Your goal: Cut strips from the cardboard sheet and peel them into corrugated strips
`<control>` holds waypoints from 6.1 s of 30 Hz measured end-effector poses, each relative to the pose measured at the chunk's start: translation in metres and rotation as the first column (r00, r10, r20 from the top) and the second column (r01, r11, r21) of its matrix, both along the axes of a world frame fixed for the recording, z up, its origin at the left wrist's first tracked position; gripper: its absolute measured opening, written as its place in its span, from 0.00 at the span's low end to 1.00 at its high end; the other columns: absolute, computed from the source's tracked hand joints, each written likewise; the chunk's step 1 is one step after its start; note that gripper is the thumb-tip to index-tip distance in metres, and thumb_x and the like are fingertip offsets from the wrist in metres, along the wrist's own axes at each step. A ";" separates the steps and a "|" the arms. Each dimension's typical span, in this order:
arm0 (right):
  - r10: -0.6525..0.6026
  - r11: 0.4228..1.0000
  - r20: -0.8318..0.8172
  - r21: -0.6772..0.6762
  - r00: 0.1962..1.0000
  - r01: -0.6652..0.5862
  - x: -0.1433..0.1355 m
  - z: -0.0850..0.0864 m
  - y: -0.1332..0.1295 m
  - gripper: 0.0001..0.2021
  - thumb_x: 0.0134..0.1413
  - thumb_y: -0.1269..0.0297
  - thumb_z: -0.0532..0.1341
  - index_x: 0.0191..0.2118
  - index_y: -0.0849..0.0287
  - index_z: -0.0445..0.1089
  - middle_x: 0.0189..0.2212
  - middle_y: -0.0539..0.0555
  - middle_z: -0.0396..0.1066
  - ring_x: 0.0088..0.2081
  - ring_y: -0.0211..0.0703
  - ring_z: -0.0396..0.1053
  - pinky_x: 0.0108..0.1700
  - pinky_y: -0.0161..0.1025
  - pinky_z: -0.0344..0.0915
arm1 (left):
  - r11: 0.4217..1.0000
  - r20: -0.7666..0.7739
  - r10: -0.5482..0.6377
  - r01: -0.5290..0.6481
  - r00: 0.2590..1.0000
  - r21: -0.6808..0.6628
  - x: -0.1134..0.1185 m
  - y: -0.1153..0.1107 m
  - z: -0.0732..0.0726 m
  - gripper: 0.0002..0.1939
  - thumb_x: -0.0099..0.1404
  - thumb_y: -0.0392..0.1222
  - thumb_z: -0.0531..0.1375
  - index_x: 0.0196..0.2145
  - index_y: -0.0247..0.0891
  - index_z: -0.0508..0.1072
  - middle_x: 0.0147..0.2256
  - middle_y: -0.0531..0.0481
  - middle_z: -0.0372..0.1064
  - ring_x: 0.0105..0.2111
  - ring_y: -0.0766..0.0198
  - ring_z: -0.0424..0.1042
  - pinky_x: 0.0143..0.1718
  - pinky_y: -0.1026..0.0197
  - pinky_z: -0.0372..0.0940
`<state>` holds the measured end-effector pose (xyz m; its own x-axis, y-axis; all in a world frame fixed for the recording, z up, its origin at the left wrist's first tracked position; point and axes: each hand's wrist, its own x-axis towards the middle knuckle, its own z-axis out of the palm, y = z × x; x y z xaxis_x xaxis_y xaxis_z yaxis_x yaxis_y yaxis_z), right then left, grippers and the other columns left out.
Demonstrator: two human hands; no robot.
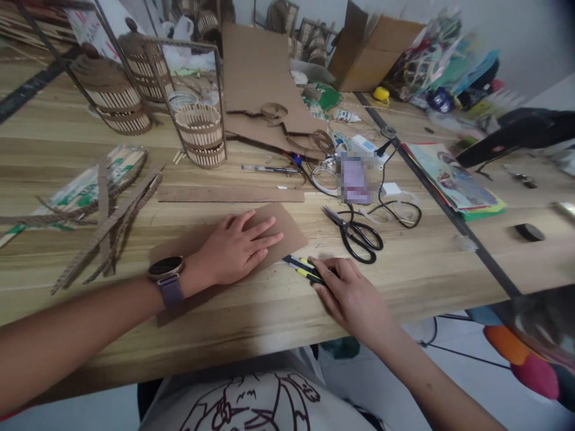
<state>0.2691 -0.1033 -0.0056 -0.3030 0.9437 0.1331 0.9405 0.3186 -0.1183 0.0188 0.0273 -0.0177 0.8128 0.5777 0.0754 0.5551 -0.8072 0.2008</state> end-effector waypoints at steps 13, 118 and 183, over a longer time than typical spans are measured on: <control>0.017 1.000 -0.049 -0.001 0.999 -0.017 -0.014 -0.001 -0.004 0.20 0.66 0.62 0.52 0.59 0.62 0.64 0.43 0.62 0.67 0.43 0.53 0.66 0.43 0.50 0.73 | 1.000 -0.022 0.004 -0.004 1.000 -0.003 0.001 0.000 0.003 0.23 0.74 0.48 0.44 0.64 0.55 0.60 0.67 0.58 0.51 0.64 0.43 0.50 0.60 0.41 0.50; -0.067 0.998 -0.229 -0.019 0.971 0.064 -0.049 0.006 -0.025 0.22 0.65 0.61 0.53 0.62 0.58 0.62 0.43 0.61 0.68 0.44 0.52 0.68 0.44 0.50 0.72 | 0.846 0.071 0.503 -0.474 0.861 -0.244 -0.018 0.041 0.035 0.21 0.73 0.45 0.41 0.29 0.38 0.67 0.34 0.43 0.74 0.35 0.57 0.71 0.39 0.57 0.64; 0.086 0.983 -0.194 -0.141 0.977 -0.115 0.045 0.030 0.007 0.22 0.64 0.56 0.55 0.59 0.60 0.67 0.46 0.64 0.70 0.47 0.53 0.69 0.47 0.47 0.70 | 0.918 -0.168 0.322 -0.264 0.932 0.298 -0.025 0.016 0.060 0.23 0.74 0.49 0.40 0.35 0.35 0.70 0.27 0.41 0.72 0.27 0.52 0.71 0.25 0.57 0.55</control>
<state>0.3138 -0.0958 0.0240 -0.3805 0.9232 0.0544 0.8615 0.3752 -0.3422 -0.0066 0.0429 0.0420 0.6237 0.7744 0.1066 0.7803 -0.6085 -0.1445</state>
